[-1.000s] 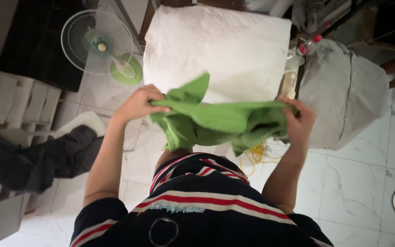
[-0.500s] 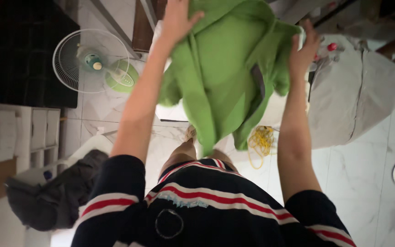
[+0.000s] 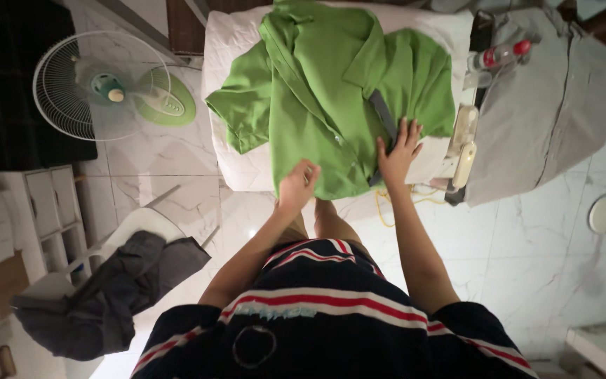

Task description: The person irons a green shirt on an ironing board, then buttons it up and irons it again. The person uses a handheld iron and smooths the fabric with their hands.

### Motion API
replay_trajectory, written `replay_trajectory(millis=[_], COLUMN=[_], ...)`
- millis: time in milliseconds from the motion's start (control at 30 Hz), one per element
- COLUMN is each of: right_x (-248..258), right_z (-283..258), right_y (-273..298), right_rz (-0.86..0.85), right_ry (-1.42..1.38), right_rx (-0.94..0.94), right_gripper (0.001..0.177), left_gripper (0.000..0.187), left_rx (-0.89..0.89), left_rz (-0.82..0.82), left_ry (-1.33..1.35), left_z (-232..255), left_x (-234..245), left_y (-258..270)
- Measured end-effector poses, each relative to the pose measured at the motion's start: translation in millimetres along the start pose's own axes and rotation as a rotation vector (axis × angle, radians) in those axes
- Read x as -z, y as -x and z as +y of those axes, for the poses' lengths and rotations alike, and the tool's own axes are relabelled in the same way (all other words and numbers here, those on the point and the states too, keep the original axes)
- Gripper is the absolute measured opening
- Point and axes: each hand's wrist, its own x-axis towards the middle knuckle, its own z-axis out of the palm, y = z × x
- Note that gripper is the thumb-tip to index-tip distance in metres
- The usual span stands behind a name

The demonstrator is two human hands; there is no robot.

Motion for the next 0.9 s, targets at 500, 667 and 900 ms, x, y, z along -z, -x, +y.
replay_trajectory(millis=[500,667,900], right_x=[38,48,47], right_z=[0,-8,4], right_y=[-2,-16,-54], right_rz=[0.018,-0.009,-0.047], right_ry=[-0.098,-0.075,-0.143], right_rx=[0.099,0.14,0.261], right_gripper=[0.055,0.068,0.05], left_gripper=[0.056,0.034,0.021], left_rx=[0.249,0.055,-0.279], left_rz=[0.042,0.103,-0.213], left_ry=[-0.347,-0.309,-0.467], left_z=[49,62,78], left_x=[-81,-80,-53], left_y=[-111,-95,-39])
